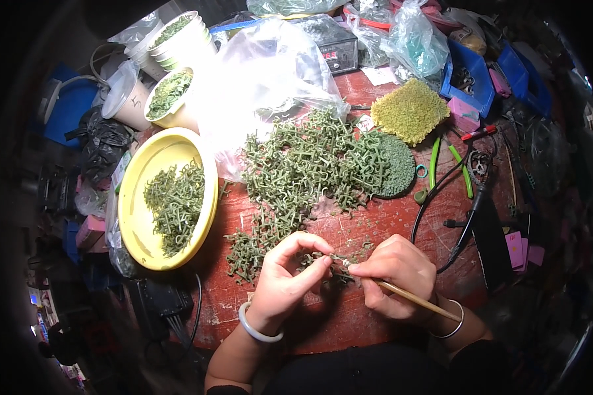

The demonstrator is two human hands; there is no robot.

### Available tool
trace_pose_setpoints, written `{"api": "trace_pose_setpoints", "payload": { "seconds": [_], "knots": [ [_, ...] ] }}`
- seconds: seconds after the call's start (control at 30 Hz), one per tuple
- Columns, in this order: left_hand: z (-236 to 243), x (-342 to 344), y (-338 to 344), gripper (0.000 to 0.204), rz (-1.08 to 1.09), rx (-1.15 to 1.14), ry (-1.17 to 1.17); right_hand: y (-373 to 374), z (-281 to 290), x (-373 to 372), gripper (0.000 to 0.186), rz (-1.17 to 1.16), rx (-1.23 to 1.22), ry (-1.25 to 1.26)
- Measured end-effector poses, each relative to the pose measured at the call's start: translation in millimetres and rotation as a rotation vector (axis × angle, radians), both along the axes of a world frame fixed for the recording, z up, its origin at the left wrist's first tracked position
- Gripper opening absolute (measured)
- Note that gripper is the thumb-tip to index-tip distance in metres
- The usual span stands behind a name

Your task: The person solders small green artificial plant stems together using a soldering iron, while picking up and placing additional plant pieces from a cluttered workspace.

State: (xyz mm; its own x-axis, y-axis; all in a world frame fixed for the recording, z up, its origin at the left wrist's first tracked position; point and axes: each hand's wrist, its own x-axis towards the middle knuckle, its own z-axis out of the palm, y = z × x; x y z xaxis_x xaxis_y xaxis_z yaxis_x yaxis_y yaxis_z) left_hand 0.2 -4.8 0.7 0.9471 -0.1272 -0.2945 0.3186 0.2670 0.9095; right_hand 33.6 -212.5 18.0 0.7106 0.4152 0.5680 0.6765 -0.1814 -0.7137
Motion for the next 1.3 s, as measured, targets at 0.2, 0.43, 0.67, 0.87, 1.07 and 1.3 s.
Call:
{"api": "trace_pose_setpoints", "payload": {
  "seconds": [0.2, 0.43, 0.67, 0.87, 1.07, 1.3],
  "knots": [
    [-1.1, 0.6, -0.1, 0.015, 0.0, 0.064, -0.046, -0.6, -2.0, -1.4, 0.027, -0.015, -0.004, -0.003],
    [-2.6, -0.6, 0.3, 0.016, 0.006, 0.06, -0.068, 0.4, -2.6, -0.9, 0.026, -0.003, -0.008, -0.007],
    [-1.2, 0.0, 1.2, 0.016, -0.003, 0.067, -0.049, 0.7, -2.2, -1.4, 0.025, -0.003, 0.008, -0.001],
    [-3.1, 0.0, 1.0, 0.016, -0.002, 0.086, -0.073, 0.1, -3.9, -1.0, 0.025, -0.023, 0.004, -0.009],
    [-2.5, -0.1, 1.3, 0.016, -0.011, 0.085, -0.041, -2.9, -3.0, -0.3, 0.026, -0.005, -0.029, -0.004],
    [-2.7, 0.2, 1.2, 0.016, -0.015, 0.064, -0.051, -3.9, -1.8, -0.1, 0.024, 0.014, -0.007, 0.051]
  ]
}}
